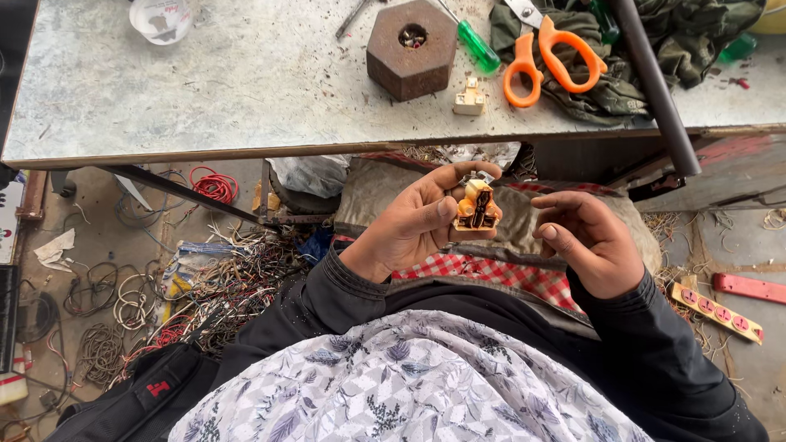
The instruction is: The person uses orange-handled scissors to cut and trim wires on a small white electrical component. They then use a hammer and a metal rod to tap and adjust the component. The person handles the component with both hands, inspecting and manipulating it throughout the process.
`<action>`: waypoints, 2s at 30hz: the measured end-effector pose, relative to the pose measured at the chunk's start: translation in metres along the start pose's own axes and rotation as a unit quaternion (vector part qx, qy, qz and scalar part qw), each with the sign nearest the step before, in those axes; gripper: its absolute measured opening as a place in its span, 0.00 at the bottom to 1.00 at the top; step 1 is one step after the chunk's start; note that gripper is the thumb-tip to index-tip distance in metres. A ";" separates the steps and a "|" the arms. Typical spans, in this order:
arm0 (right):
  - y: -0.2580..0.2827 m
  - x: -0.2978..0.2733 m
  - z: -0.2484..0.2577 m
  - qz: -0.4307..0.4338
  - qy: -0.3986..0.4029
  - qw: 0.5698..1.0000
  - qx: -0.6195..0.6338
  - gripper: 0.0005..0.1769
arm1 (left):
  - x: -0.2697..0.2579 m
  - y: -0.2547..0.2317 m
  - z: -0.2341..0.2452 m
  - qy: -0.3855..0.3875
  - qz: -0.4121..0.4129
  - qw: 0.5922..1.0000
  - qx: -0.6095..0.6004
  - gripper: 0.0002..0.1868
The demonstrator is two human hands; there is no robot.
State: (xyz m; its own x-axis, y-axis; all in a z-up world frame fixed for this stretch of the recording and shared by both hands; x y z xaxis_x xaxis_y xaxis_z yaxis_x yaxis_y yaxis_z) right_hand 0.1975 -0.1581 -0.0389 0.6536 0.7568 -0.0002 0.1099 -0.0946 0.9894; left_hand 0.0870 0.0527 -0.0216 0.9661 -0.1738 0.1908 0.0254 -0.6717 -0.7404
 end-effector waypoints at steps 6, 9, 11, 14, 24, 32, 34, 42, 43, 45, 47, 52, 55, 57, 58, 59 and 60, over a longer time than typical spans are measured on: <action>0.008 -0.006 -0.005 0.002 0.005 1.000 -0.011 0.19 | -0.005 0.006 -0.009 0.007 0.013 1.000 -0.009 0.43; 0.010 -0.008 -0.007 0.002 0.012 1.000 -0.011 0.19 | -0.005 0.007 -0.012 -0.003 0.015 1.000 -0.002 0.44; 0.011 -0.008 -0.009 0.002 0.017 1.000 -0.010 0.19 | -0.005 0.006 -0.015 -0.009 0.014 1.000 0.006 0.44; 0.014 -0.010 -0.010 0.004 0.025 1.000 -0.012 0.19 | -0.003 0.001 -0.019 -0.036 -0.005 0.993 0.108 0.42; 0.037 -0.009 -0.028 0.093 0.042 0.990 -0.094 0.41 | -0.010 -0.022 -0.048 -0.122 -0.131 0.722 0.668 0.42; 0.048 -0.009 -0.044 0.159 0.050 0.960 -0.224 0.37 | -0.010 -0.014 -0.054 -0.086 -0.175 0.673 0.713 0.39; 0.048 -0.010 -0.043 0.157 0.044 0.951 -0.261 0.26 | -0.009 -0.014 -0.054 -0.083 -0.176 0.682 0.705 0.38; 0.052 -0.015 -0.040 0.201 0.025 0.941 -0.271 0.20 | -0.010 -0.016 -0.056 -0.082 -0.169 0.693 0.696 0.34; 0.052 -0.015 -0.040 0.202 0.022 0.942 -0.268 0.20 | -0.010 -0.017 -0.056 -0.083 -0.164 0.695 0.695 0.34; 0.052 -0.015 -0.040 0.198 0.020 0.948 -0.249 0.20 | -0.011 -0.017 -0.055 -0.083 -0.157 0.699 0.693 0.32; 0.053 -0.015 -0.040 0.198 0.021 0.950 -0.242 0.20 | -0.010 -0.017 -0.056 -0.080 -0.153 0.701 0.692 0.31; 0.051 -0.016 -0.041 0.195 0.034 0.955 -0.219 0.25 | -0.010 -0.020 -0.057 -0.100 -0.154 0.665 0.724 0.28; 0.047 -0.013 -0.037 0.164 0.016 0.972 -0.168 0.30 | -0.011 -0.026 -0.054 -0.123 -0.156 0.643 0.740 0.26; 0.049 -0.013 -0.033 0.164 0.001 0.971 -0.172 0.32 | -0.013 -0.031 -0.048 -0.144 -0.165 0.630 0.746 0.25; 0.049 -0.013 -0.032 0.164 -0.004 0.971 -0.174 0.33 | -0.014 -0.036 -0.043 -0.156 -0.172 0.620 0.749 0.25; 0.050 -0.014 -0.031 0.167 -0.016 0.970 -0.178 0.32 | -0.016 -0.041 -0.037 -0.169 -0.180 0.610 0.753 0.25; 0.052 -0.015 -0.030 0.171 -0.025 0.969 -0.179 0.31 | -0.018 -0.046 -0.027 -0.200 -0.171 0.606 0.751 0.24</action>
State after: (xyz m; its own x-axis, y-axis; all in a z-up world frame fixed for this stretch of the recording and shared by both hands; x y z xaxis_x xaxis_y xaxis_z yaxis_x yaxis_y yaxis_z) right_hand 0.1704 -0.1550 0.0165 0.6418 0.6884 0.3380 -0.3806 -0.0968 0.9197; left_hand 0.0617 0.0672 0.0269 0.8162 0.1804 0.5488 0.1561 0.8458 -0.5101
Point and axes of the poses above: each hand's wrist, its own x-axis towards the middle knuckle, its own z-axis out of the back of the hand, y = z × x, the point moved 5 cm from there along x, towards the middle knuckle, and after that the axes turned 14 degrees about x, right-handed, at the moved point
